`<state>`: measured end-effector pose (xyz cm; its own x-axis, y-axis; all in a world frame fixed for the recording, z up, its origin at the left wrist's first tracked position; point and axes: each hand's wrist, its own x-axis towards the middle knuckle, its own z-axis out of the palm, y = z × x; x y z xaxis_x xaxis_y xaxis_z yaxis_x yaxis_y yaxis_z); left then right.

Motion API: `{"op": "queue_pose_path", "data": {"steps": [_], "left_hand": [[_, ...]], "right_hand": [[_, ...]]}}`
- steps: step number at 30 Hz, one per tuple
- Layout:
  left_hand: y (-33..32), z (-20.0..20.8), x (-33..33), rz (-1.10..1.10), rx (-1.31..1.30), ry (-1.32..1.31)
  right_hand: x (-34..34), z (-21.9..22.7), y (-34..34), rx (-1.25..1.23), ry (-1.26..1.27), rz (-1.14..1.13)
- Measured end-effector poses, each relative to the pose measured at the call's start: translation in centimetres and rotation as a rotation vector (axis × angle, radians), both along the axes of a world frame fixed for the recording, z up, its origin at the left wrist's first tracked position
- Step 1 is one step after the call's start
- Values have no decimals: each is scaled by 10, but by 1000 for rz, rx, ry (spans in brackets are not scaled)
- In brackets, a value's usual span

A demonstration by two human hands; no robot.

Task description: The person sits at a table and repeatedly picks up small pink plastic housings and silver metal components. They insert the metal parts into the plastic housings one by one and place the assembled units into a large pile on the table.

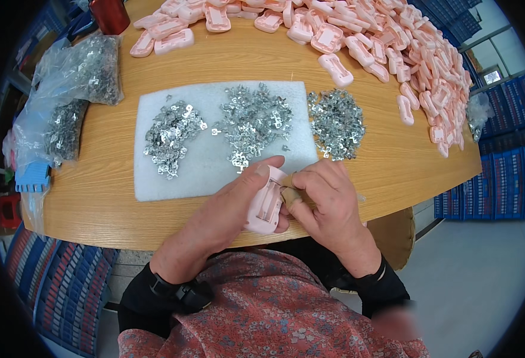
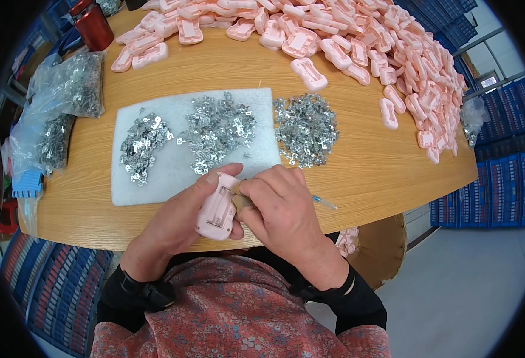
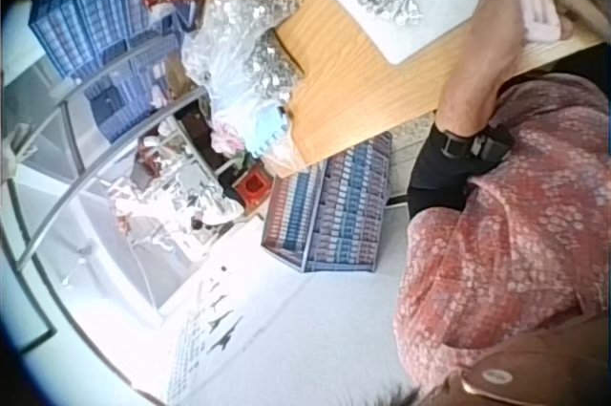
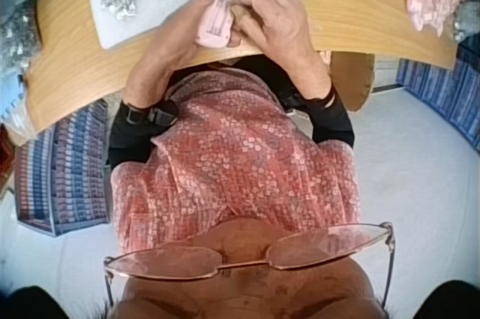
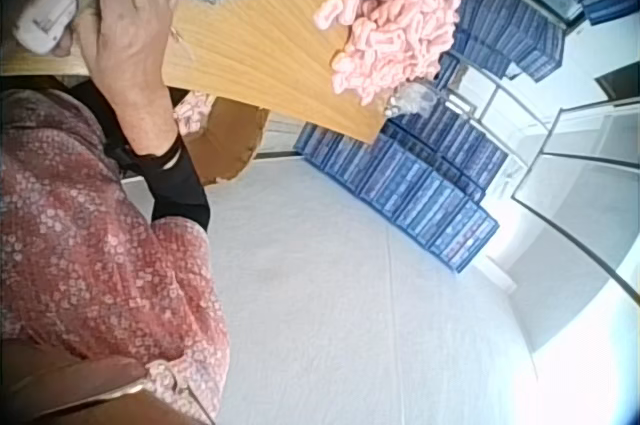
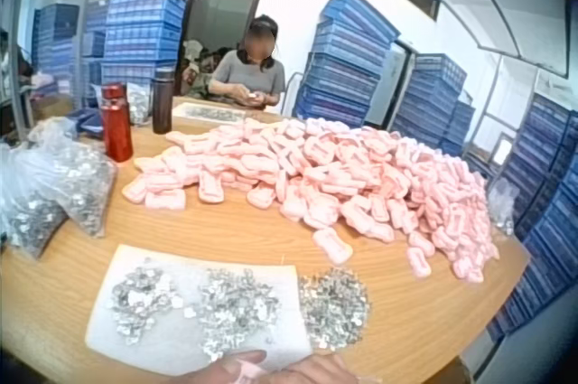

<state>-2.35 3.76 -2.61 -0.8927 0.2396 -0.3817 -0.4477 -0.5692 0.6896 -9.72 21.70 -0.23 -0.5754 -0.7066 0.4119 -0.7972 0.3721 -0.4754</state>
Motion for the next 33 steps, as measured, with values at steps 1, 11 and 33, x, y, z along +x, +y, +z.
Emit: {"op": "queue_pose_path", "data": {"steps": [1, 11, 33], "left_hand": [[0, 0, 1, -23, -36, 26], [-3, 7, 4, -55, -33, 116], [-17, 7, 6, 14, -11, 37]], "right_hand": [[-1, -1, 0, 0, 7, 4], [2, 1, 2, -315, -1149, -25], [9, -6, 5, -427, -1050, -55]]}}
